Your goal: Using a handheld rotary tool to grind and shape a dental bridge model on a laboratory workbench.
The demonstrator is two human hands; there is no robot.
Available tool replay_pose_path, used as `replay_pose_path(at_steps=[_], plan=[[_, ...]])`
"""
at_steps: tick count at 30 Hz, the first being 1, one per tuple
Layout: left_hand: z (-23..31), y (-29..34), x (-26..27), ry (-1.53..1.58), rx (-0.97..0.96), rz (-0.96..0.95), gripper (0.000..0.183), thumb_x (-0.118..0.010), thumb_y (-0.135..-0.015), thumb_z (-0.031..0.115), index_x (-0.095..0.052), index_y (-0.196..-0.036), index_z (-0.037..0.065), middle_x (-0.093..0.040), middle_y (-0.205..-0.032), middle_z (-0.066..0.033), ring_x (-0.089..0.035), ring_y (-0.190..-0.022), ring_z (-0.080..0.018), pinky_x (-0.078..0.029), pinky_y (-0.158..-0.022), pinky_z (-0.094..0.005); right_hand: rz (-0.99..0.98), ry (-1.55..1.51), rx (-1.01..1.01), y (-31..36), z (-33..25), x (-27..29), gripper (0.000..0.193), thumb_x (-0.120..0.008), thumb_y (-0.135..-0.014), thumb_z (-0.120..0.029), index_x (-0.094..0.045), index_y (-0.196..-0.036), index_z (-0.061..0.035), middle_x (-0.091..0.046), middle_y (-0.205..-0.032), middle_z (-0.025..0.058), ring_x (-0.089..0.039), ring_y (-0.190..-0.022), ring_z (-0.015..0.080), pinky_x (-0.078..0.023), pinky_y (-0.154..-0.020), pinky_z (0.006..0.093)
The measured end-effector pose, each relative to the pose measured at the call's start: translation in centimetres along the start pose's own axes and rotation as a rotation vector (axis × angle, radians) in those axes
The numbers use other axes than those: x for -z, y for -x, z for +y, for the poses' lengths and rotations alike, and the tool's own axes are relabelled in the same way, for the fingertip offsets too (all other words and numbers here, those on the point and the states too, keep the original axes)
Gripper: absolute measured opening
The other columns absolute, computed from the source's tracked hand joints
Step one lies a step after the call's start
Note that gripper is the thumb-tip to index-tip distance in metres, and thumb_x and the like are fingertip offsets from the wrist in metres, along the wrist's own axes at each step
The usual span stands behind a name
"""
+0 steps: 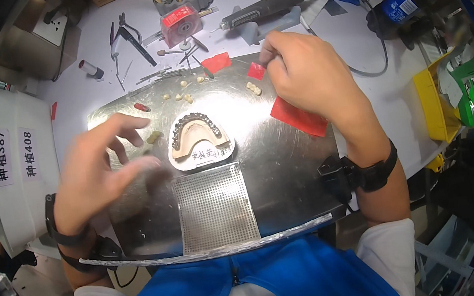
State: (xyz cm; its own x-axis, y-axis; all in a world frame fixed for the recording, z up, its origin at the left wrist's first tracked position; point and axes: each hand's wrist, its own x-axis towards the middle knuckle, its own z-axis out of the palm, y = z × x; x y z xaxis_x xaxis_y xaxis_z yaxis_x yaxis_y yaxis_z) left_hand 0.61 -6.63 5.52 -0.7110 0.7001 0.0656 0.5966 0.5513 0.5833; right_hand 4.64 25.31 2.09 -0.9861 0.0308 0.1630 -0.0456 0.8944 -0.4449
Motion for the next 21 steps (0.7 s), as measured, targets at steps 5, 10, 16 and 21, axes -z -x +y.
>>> replay_pose_path(at_steps=[5,10,16,21], plan=[[-2.2,-0.1,-0.4,-0.015,0.082,0.088,0.032,-0.084,-0.076,0.015,-0.069,-0.102,0.003,-0.069,-0.088,-0.0055,-0.061,-0.068,-0.0143,-0.048,-0.059,-0.0260,-0.049,-0.060,0.296,0.1,-1.5,0.2,0.031,-0.069,-0.079,-0.019,-0.068,-0.107,-0.0056,-0.066,-0.115,0.0148,-0.061,-0.107,0.0351,-0.048,-0.092,0.0411],[-3.0,0.3,-3.4,-0.040,0.051,0.105,0.015,-0.076,-0.081,0.008,-0.071,-0.093,0.001,-0.070,-0.089,-0.0056,-0.061,-0.067,-0.0122,-0.049,-0.062,-0.0262,-0.287,-0.287,0.561,1.3,-3.8,-1.4,0.078,-0.093,-0.062,-0.032,-0.064,-0.128,-0.0010,-0.067,-0.119,0.0152,-0.062,-0.105,0.0309,-0.046,-0.093,0.0385],[-2.6,0.4,-2.4,0.642,0.253,0.201,0.020,-0.066,-0.092,0.002,-0.071,-0.110,-0.005,-0.073,-0.103,-0.0071,-0.063,-0.079,-0.0065,-0.052,-0.069,-0.0216,-0.150,-0.317,0.528,1.2,-6.0,-4.7,0.077,-0.090,-0.068,-0.035,-0.062,-0.131,-0.0024,-0.067,-0.115,0.0147,-0.063,-0.100,0.0314,-0.050,-0.086,0.0369],[-1.6,0.7,-2.9,0.652,0.160,0.279,0.023,-0.061,-0.095,-0.001,-0.069,-0.116,-0.007,-0.073,-0.104,-0.0116,-0.066,-0.081,-0.0099,-0.054,-0.071,-0.0220,-0.084,-0.350,0.555,1.4,-5.5,-5.4,0.072,-0.087,-0.072,-0.034,-0.060,-0.131,-0.0028,-0.066,-0.112,0.0153,-0.063,-0.100,0.0346,-0.052,-0.086,0.0395]])
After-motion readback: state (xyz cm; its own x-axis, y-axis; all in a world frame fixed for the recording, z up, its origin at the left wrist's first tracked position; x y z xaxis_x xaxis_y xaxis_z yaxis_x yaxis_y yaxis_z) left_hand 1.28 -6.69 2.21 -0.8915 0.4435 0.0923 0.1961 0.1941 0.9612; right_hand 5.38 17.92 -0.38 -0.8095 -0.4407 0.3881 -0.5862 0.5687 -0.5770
